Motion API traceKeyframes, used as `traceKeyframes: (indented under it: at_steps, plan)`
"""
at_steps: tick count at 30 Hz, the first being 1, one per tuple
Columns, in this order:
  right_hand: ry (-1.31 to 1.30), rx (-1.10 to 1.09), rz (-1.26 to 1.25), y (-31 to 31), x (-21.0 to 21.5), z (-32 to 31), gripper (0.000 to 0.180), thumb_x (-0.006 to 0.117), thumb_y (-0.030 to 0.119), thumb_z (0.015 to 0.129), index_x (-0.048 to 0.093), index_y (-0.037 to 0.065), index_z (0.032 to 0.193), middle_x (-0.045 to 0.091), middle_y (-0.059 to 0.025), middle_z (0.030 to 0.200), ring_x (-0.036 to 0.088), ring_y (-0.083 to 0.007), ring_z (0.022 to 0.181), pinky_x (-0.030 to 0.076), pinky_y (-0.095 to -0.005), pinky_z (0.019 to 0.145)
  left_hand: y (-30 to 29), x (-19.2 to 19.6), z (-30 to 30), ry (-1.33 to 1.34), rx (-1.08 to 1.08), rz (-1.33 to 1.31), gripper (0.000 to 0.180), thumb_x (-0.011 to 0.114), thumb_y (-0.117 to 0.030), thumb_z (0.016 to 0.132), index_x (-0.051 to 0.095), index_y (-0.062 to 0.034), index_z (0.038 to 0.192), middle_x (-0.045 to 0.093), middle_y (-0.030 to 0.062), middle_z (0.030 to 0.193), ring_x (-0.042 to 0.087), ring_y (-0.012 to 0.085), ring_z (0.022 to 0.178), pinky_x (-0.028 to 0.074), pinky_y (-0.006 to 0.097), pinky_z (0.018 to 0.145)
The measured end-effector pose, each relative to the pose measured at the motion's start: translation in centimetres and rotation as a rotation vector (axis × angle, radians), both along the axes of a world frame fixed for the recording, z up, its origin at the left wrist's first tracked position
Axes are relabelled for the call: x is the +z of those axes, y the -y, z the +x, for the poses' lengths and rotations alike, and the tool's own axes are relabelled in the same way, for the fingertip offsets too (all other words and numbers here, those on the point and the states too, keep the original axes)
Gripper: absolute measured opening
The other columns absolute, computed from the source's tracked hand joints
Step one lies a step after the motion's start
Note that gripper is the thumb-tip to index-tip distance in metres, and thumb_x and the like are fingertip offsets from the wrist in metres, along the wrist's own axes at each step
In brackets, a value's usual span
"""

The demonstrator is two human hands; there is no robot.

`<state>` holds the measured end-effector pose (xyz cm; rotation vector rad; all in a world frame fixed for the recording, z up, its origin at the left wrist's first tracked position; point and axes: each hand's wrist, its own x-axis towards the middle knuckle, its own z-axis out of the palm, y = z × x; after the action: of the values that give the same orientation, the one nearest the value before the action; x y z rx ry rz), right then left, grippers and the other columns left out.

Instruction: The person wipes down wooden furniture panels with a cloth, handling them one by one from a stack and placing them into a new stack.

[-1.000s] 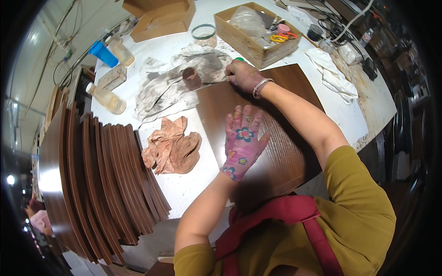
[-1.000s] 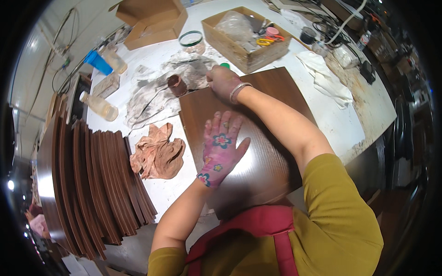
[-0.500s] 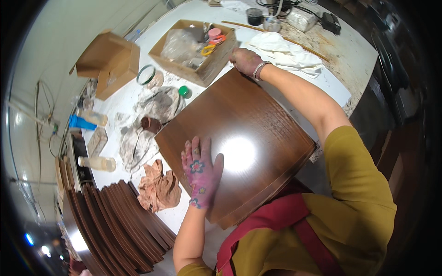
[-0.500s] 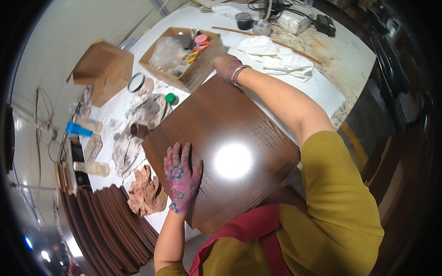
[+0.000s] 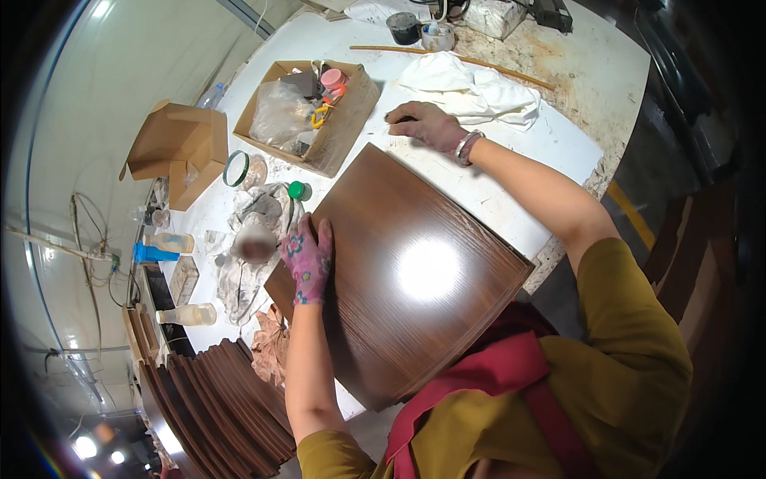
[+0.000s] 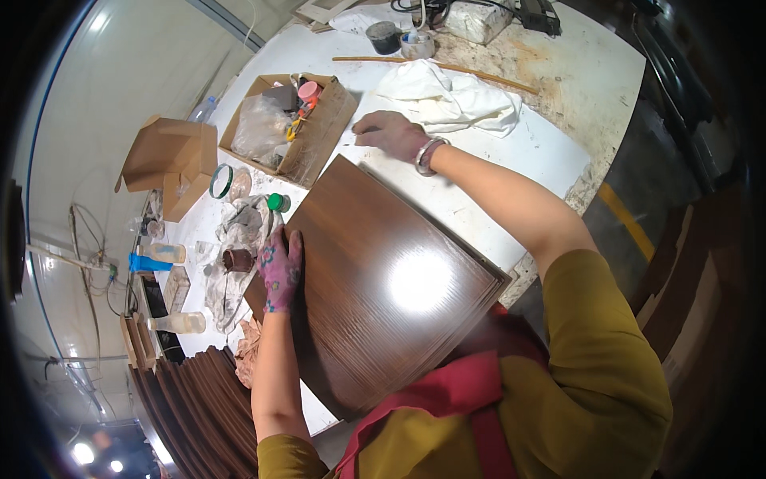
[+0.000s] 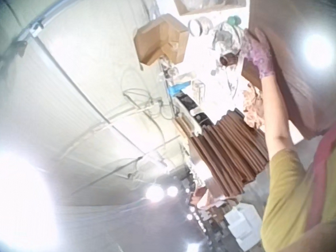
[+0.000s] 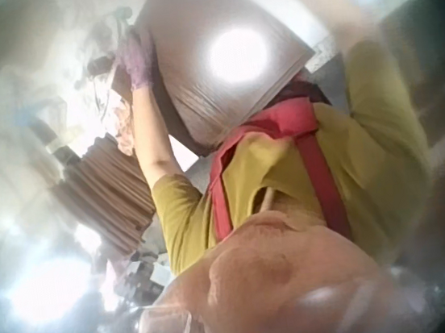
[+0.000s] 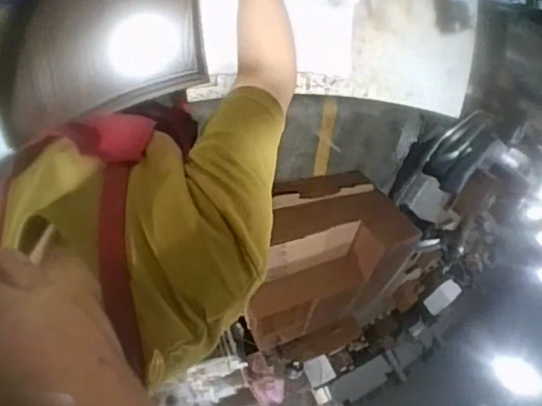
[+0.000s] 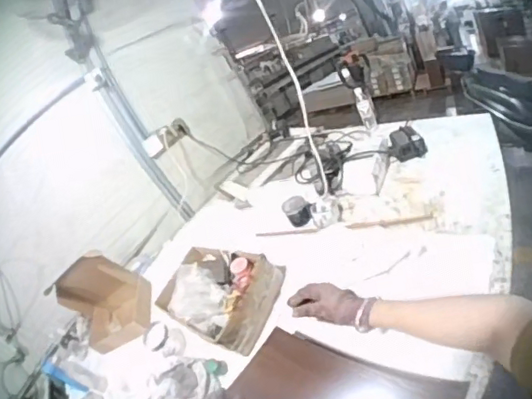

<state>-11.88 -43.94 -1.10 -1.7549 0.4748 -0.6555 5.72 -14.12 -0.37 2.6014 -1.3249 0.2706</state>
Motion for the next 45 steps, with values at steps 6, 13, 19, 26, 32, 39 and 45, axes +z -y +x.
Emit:
traceKeyframes:
  at_steps: [6,13,19,26,32,39,45]
  plan:
    - [0.001,0.081,-0.092,-1.1,-1.0,3.9,0.028,0.068,0.023,0.085,0.067,0.006,0.108,0.067,-0.0101,0.106,0.064,-0.0233,0.097,0.049,-0.0322,0.089,-0.6,-0.7,-1.4,0.118,-0.017,-0.047,0.045,0.055,-0.038,0.096,0.058,-0.0037,0.125,0.065,0.0192,0.098,0.058,0.0353,0.099,0.039,0.046,0.099]
    - [-0.164,0.173,-0.260,0.0,0.0,2.5,0.026,0.065,0.024,0.087,0.068,0.007,0.105,0.065,-0.0092,0.110,0.061,-0.0236,0.105,0.047,-0.0341,0.093,-0.9,-0.3,-1.9,0.088,0.039,-0.033,0.045,0.054,-0.037,0.096,0.057,-0.0038,0.126,0.064,0.0188,0.106,0.058,0.0354,0.103,0.038,0.045,0.101]
    - [-0.063,0.208,-0.091,-0.5,-1.0,2.8,0.028,0.065,0.028,0.088,0.069,0.006,0.106,0.064,-0.0101,0.112,0.061,-0.0239,0.106,0.047,-0.0329,0.094,0.4,0.3,-2.2,0.000,0.059,-0.006,0.045,0.053,-0.038,0.096,0.058,-0.0038,0.125,0.065,0.0194,0.104,0.057,0.0367,0.102,0.038,0.045,0.101]
    - [-0.026,0.319,-0.293,-1.0,-0.5,-0.3,0.026,0.062,0.027,0.089,0.069,0.007,0.106,0.063,-0.0100,0.110,0.061,-0.0247,0.106,0.047,-0.0340,0.095,-0.6,0.2,-2.2,0.009,0.092,0.014,0.044,0.052,-0.037,0.098,0.058,-0.0038,0.125,0.065,0.0209,0.106,0.057,0.0382,0.104,0.040,0.046,0.098]
    - [0.015,0.283,-0.273,-0.7,-1.9,0.0,0.028,0.064,0.029,0.089,0.068,0.006,0.105,0.063,-0.0102,0.107,0.061,-0.0260,0.103,0.047,-0.0344,0.093,0.5,0.1,-1.9,0.012,0.038,-0.019,0.043,0.052,-0.037,0.098,0.059,-0.0038,0.125,0.065,0.0209,0.110,0.056,0.0385,0.106,0.040,0.046,0.097]
    - [-0.055,0.426,-0.164,-5.0,0.4,-12.9,0.027,0.064,0.032,0.093,0.068,0.007,0.100,0.063,-0.0079,0.102,0.063,-0.0198,0.099,0.051,-0.0328,0.090,0.0,-0.1,-1.9,-0.030,0.059,-0.018,0.042,0.049,-0.036,0.099,0.060,-0.0034,0.123,0.065,0.0206,0.113,0.056,0.0381,0.107,0.040,0.045,0.098]
    - [-0.081,0.412,-0.082,-3.3,1.5,-12.2,0.029,0.064,0.031,0.092,0.069,0.007,0.107,0.064,-0.0077,0.108,0.061,-0.0203,0.105,0.048,-0.0334,0.095,-0.7,-1.1,-1.2,0.032,0.050,0.016,0.041,0.049,-0.034,0.099,0.059,-0.0035,0.125,0.064,0.0201,0.115,0.057,0.0377,0.108,0.040,0.045,0.099]
